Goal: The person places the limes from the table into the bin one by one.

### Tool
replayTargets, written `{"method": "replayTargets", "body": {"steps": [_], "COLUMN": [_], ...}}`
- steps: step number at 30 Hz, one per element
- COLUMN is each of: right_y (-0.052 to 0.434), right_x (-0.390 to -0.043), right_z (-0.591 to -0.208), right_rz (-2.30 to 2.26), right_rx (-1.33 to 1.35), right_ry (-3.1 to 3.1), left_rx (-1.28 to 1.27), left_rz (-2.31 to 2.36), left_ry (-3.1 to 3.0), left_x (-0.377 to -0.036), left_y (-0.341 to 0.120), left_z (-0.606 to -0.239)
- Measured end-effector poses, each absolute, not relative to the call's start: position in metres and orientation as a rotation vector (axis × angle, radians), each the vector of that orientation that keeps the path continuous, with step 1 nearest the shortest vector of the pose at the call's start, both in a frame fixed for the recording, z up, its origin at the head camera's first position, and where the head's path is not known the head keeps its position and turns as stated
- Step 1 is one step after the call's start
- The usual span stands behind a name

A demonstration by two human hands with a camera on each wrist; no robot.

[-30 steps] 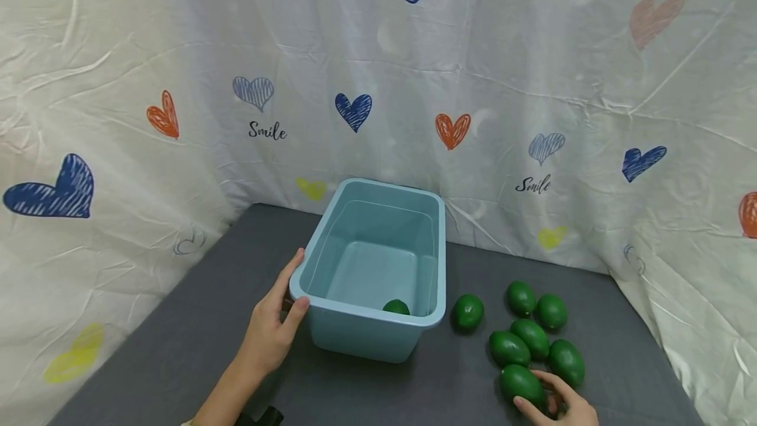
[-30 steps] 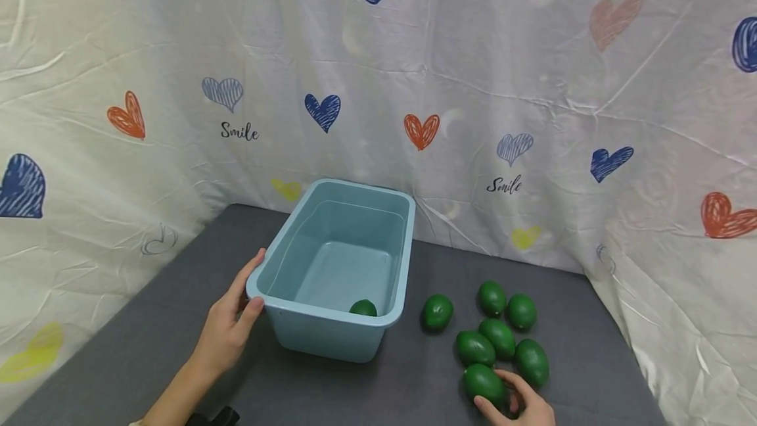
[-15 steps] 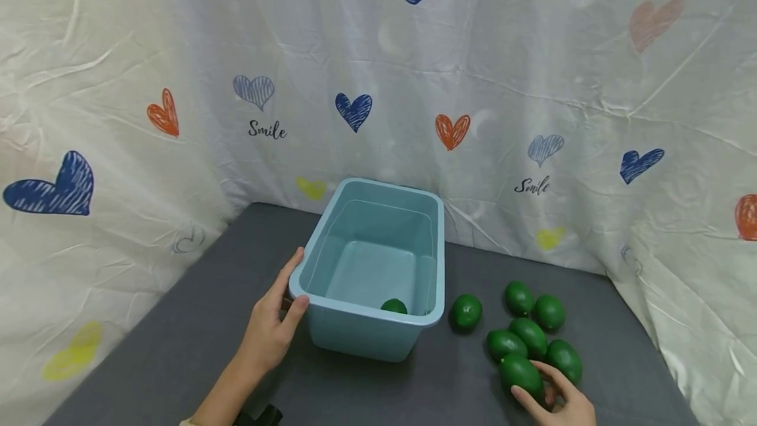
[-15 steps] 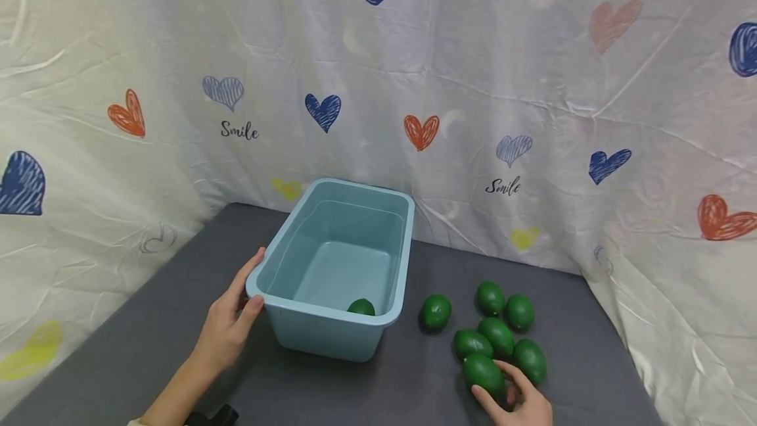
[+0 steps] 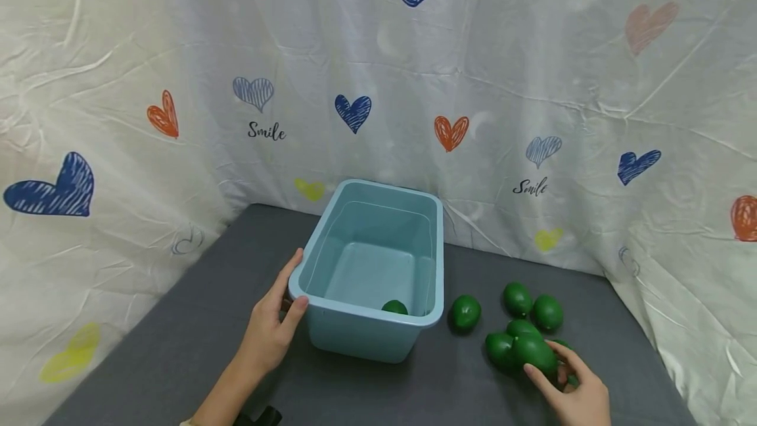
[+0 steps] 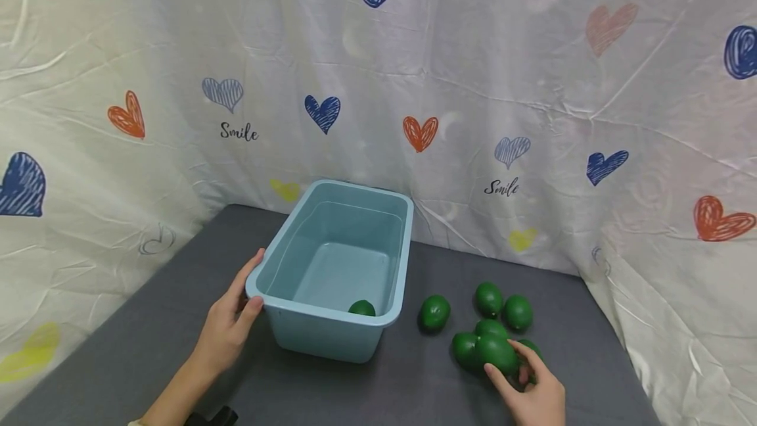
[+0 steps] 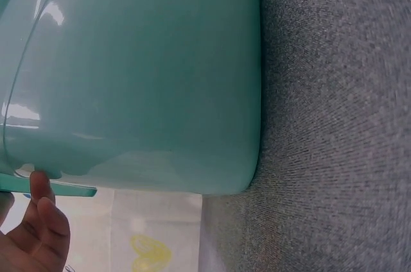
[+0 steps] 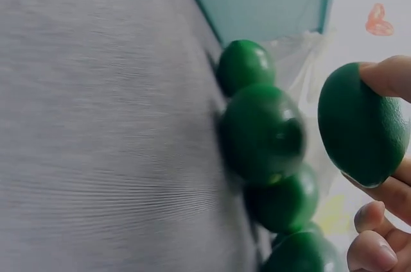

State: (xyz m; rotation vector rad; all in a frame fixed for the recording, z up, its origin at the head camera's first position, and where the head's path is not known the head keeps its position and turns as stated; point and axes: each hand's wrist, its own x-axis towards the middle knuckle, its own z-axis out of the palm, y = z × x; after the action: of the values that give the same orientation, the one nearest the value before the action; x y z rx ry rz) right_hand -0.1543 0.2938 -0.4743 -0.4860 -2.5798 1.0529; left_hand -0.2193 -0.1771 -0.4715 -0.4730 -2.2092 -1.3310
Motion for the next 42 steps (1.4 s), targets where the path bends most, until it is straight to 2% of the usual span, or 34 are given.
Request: {"method": "replayTargets", "body": {"steps": [26, 42], "right_y": [0.304, 0.273], "right_x": [-0.204, -0.239], "right_z": [-0.429, -0.417], "right_rz": [1.012, 1.162], "right_rx": [-0.229, -0.104], "right_ry": [-2.41, -2.308], "left_rx": [-0.498, -0.479], "left_rz": [-1.366, -1.343], "left_ry": [-2.194, -2.218], "left_x": [-0.218, -0.215], "left_y": [-0.176, -0.177], "left_z": [-0.469, -0.468]}}
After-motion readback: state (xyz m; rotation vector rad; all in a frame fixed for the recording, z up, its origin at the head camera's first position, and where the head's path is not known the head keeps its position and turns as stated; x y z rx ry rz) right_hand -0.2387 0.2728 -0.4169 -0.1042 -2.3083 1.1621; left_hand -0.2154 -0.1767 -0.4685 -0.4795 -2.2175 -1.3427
